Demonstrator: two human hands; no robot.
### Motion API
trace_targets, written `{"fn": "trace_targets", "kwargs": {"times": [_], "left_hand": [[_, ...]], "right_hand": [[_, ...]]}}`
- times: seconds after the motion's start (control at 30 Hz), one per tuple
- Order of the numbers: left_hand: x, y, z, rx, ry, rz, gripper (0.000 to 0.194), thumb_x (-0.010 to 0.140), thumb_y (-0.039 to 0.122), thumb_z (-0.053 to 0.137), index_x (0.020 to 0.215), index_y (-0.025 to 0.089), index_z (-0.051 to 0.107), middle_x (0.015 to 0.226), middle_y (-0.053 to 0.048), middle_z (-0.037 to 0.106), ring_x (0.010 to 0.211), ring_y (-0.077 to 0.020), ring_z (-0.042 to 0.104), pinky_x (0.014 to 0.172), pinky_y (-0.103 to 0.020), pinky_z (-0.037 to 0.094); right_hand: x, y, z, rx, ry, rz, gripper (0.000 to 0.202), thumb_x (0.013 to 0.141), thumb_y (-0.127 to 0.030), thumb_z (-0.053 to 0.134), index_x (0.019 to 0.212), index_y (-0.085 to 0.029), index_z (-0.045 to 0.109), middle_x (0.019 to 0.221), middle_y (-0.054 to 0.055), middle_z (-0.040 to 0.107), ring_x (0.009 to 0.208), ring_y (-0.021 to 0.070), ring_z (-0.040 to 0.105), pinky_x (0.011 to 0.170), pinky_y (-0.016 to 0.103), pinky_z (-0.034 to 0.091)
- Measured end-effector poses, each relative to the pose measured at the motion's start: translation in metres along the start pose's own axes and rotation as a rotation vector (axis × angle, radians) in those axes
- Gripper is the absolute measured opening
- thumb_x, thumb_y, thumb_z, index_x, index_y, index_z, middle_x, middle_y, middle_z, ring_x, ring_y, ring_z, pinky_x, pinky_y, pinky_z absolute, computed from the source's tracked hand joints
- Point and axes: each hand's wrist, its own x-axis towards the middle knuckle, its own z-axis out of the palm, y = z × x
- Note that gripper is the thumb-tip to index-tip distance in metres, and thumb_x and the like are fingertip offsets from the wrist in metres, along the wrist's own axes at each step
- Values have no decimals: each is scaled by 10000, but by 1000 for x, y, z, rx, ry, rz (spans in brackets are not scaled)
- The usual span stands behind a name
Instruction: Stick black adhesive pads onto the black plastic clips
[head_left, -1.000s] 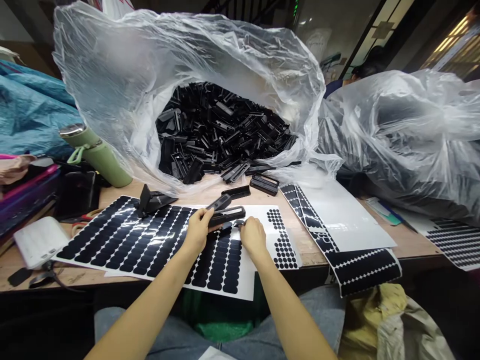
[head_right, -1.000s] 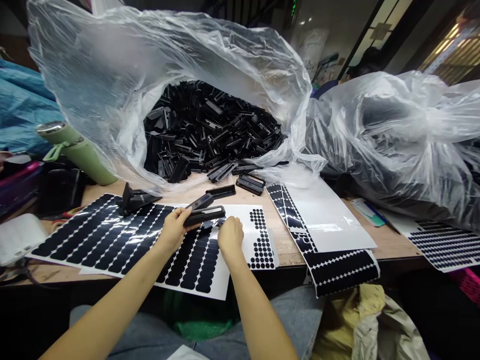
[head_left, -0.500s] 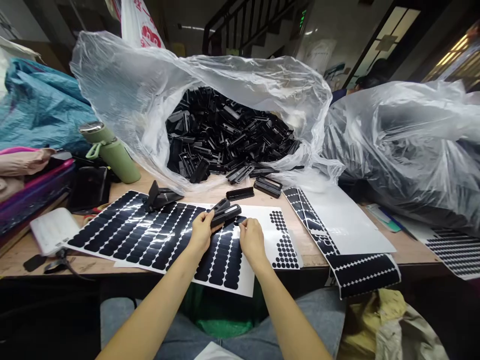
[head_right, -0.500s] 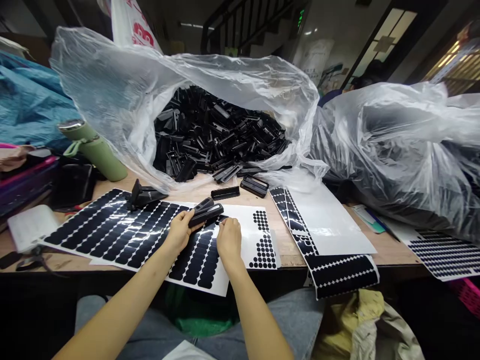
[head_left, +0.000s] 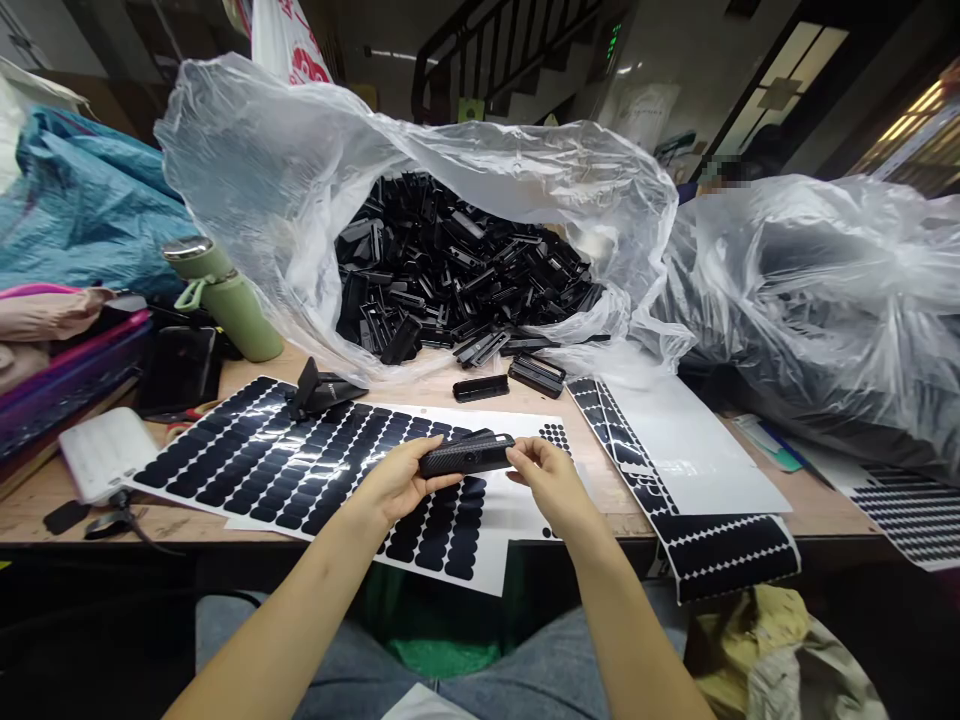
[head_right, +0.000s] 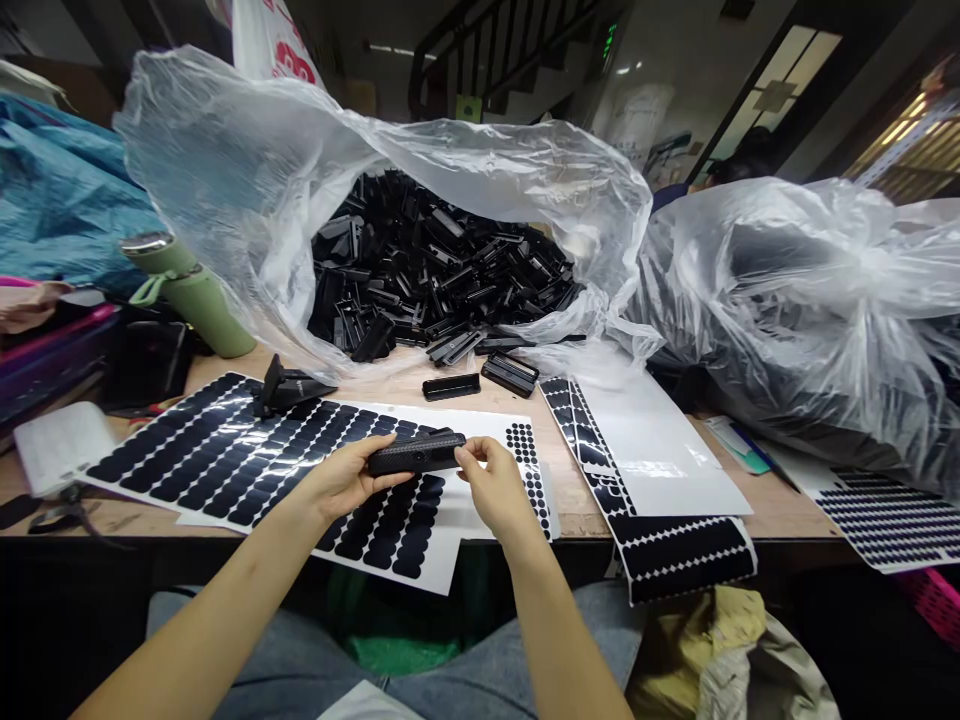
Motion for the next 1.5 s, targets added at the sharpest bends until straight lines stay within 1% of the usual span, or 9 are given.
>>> {"fn": "trace_targets", "kwargs": {"times": [0.73,1.0,1.1,1.17,1.2,1.27,1.33,1.37,1.5], "left_hand": [[-14,-5,6,18,-36,27,41,746,143,587,737,109,609,812,-86,637,755,-184,630,638,-356,575],[-22,2,7,-21,-31,32,36,735,139,602,725,108,617,823,-88,634,770,-177,623,650,-336,579],[-20,8,-2,-61,-19,37,43,730,145,613,715,105,612,838,-94,634,798,-181,621,671,-327,578],[-16,14,-15,-105,44,70,34,733,134,607,713,106,605,837,-88,633,794,-174,621,680,-329,578],[-14,17,-22,-132,89,98,31,739,125,597,713,108,600,839,-83,632,789,-167,621,678,-327,579],[-9,24,-39,-185,169,160,47,756,109,569,714,112,590,850,-76,631,781,-155,621,669,-322,580],[-7,30,-55,-218,192,209,65,767,109,554,709,120,582,854,-67,629,780,-149,621,671,-327,580],[-7,32,-62,-225,187,233,76,767,115,555,695,124,576,839,-57,626,773,-145,619,675,-332,579],[-8,33,-78,-210,124,299,132,741,166,600,628,139,538,741,-5,583,712,-119,595,694,-360,573]], "right_hand": [[-19,1,7,-280,201,-91,222,779,-406,472,737,-193,519,773,46,591,698,181,562,653,332,485],[-14,3,15,-159,271,-98,206,764,-393,513,817,-204,448,825,41,571,723,165,567,649,310,487],[-17,4,23,-114,314,-112,227,798,-385,471,923,-212,395,885,52,572,768,165,582,681,319,496],[-31,9,32,-258,273,-176,253,801,-366,470,990,-208,412,953,81,579,841,189,583,733,353,492],[-40,13,37,-377,217,-242,294,776,-349,511,1021,-207,431,1017,100,574,900,210,573,774,379,481],[-60,23,48,-630,-29,-452,440,670,-266,628,1079,-216,472,1155,115,538,1058,272,510,882,444,430],[-74,33,56,-816,-219,-624,461,657,-127,591,1094,-238,497,1237,88,504,1155,287,444,960,489,362],[-76,37,58,-873,-250,-673,445,663,-65,538,1073,-237,514,1240,78,508,1171,277,435,978,494,346],[-57,37,61,-943,-142,-699,381,707,30,364,919,-218,560,1065,66,615,1081,216,528,959,475,390]]}}
